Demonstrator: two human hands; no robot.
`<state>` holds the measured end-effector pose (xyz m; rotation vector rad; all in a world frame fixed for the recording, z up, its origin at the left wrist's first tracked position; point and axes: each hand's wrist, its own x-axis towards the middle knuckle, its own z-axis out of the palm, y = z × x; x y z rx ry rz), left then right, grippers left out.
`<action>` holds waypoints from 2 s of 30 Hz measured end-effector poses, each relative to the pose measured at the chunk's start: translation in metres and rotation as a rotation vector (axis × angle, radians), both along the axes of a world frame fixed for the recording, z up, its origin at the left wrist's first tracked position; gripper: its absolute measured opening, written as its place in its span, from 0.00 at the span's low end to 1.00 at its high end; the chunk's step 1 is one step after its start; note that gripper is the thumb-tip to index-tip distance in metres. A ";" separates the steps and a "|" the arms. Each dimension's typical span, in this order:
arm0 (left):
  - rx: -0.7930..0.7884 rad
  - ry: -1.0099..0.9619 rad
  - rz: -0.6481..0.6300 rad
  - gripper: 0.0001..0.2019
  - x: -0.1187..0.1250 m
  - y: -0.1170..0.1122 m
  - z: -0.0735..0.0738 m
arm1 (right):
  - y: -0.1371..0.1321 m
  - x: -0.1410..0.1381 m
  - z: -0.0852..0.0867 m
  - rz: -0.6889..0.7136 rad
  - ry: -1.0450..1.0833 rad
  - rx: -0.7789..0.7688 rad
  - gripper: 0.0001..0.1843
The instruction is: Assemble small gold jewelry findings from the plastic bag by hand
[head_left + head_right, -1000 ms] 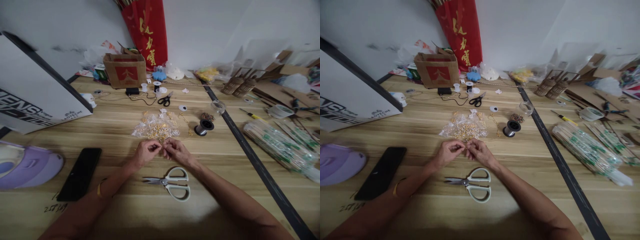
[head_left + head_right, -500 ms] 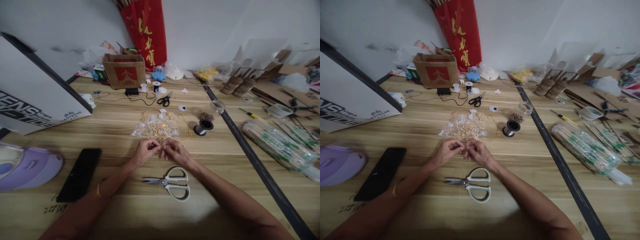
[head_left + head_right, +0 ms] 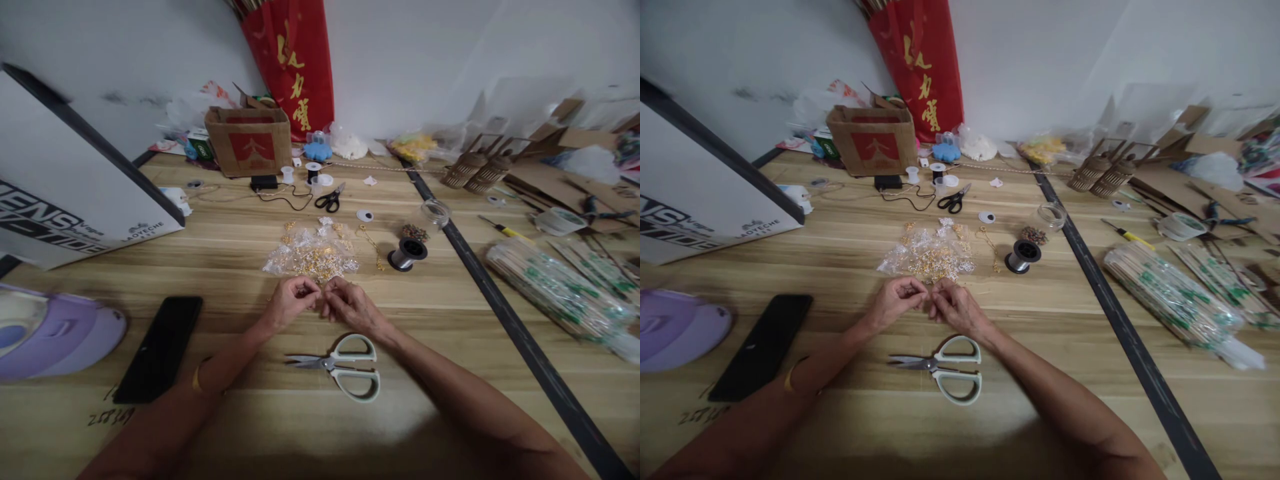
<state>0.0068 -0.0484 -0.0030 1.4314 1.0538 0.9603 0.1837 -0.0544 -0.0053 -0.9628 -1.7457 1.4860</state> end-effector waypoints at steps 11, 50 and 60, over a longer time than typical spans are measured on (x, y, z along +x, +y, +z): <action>0.225 0.185 -0.006 0.02 0.002 -0.003 -0.007 | -0.001 0.000 -0.002 0.003 -0.032 -0.030 0.11; 0.531 0.132 -0.101 0.07 0.000 -0.003 -0.012 | 0.018 0.018 -0.002 0.237 0.181 -0.506 0.17; 0.470 0.197 -0.109 0.08 -0.002 -0.003 -0.015 | 0.019 0.017 -0.003 0.199 0.174 -0.497 0.18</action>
